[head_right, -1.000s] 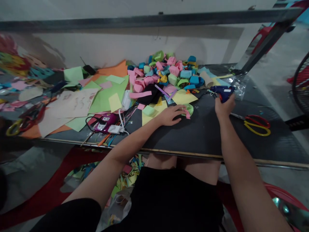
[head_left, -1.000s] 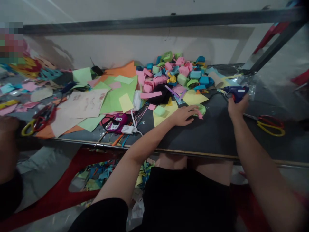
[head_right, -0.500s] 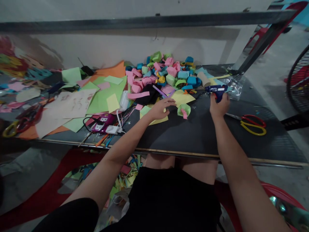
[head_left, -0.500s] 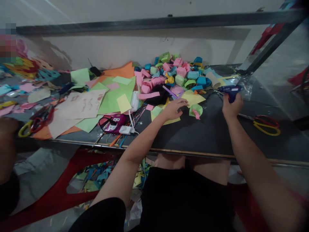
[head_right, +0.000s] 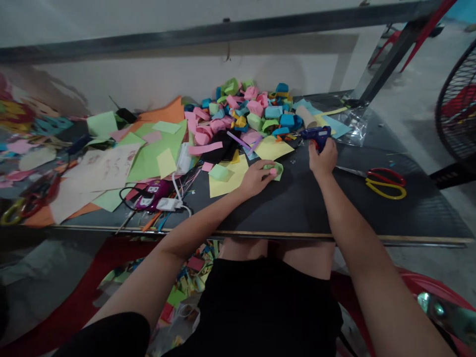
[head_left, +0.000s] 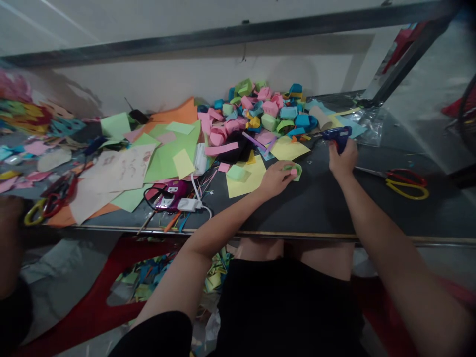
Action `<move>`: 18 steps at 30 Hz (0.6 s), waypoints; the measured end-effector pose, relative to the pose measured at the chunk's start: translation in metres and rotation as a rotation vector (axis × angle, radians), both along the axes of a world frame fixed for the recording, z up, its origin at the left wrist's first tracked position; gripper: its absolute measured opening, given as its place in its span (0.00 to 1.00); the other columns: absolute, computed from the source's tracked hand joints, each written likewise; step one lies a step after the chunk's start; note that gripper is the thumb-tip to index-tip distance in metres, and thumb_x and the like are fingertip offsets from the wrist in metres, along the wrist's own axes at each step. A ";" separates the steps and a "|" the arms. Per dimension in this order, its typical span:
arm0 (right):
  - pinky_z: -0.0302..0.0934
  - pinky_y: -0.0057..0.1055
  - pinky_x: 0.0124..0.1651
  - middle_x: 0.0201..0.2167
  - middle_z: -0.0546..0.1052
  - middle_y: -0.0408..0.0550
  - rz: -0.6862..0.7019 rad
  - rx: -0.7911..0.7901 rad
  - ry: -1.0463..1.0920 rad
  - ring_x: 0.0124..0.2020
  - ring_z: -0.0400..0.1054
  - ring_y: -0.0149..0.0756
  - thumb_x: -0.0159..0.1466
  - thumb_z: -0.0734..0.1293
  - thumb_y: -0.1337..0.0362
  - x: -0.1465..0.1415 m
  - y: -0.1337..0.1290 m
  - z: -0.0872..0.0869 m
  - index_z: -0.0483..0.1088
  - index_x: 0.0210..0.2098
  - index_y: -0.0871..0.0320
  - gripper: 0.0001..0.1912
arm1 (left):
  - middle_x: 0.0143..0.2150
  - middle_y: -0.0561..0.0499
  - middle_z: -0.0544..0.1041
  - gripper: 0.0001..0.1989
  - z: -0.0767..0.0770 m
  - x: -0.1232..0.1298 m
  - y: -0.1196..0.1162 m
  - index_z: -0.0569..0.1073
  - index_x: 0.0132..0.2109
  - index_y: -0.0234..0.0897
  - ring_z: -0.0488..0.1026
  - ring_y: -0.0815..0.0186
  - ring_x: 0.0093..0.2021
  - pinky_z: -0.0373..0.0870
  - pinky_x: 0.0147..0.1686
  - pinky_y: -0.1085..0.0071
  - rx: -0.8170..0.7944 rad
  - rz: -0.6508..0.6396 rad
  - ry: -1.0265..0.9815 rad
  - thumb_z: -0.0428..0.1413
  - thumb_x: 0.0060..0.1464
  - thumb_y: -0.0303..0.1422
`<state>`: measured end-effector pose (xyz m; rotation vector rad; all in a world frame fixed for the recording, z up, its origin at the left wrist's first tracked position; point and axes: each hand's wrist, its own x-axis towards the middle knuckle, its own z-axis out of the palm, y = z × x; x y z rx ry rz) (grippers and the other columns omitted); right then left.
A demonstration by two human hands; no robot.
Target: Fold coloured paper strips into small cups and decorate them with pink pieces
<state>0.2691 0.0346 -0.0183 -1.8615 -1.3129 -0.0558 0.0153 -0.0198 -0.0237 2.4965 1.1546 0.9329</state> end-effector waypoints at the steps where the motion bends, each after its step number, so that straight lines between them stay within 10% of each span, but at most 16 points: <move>1: 0.61 0.51 0.54 0.44 0.73 0.60 0.027 -0.005 -0.010 0.50 0.68 0.54 0.64 0.65 0.57 -0.002 -0.001 0.000 0.66 0.42 0.57 0.12 | 0.58 0.46 0.79 0.11 0.000 -0.002 0.001 0.82 0.38 0.39 0.75 0.57 0.59 0.69 0.61 0.54 -0.028 0.053 -0.022 0.55 0.67 0.34; 6: 0.62 0.49 0.52 0.42 0.74 0.57 0.130 -0.016 -0.051 0.47 0.68 0.52 0.64 0.66 0.55 -0.006 -0.001 0.000 0.65 0.40 0.55 0.11 | 0.59 0.46 0.78 0.11 0.003 -0.006 0.004 0.82 0.35 0.39 0.73 0.54 0.62 0.66 0.62 0.49 -0.190 0.236 -0.095 0.57 0.65 0.33; 12: 0.63 0.47 0.51 0.40 0.73 0.55 0.143 0.032 -0.050 0.45 0.68 0.50 0.64 0.66 0.52 -0.002 0.001 -0.007 0.65 0.39 0.54 0.13 | 0.51 0.48 0.83 0.13 -0.002 -0.008 0.008 0.76 0.54 0.41 0.80 0.58 0.53 0.69 0.60 0.50 -0.210 0.180 -0.206 0.59 0.63 0.28; 18: 0.62 0.48 0.52 0.40 0.73 0.54 0.147 0.026 -0.010 0.46 0.68 0.50 0.63 0.65 0.54 -0.003 -0.002 -0.003 0.64 0.37 0.54 0.11 | 0.46 0.47 0.83 0.06 0.001 -0.009 0.009 0.81 0.44 0.39 0.80 0.61 0.50 0.75 0.55 0.63 -0.140 0.098 -0.167 0.60 0.62 0.28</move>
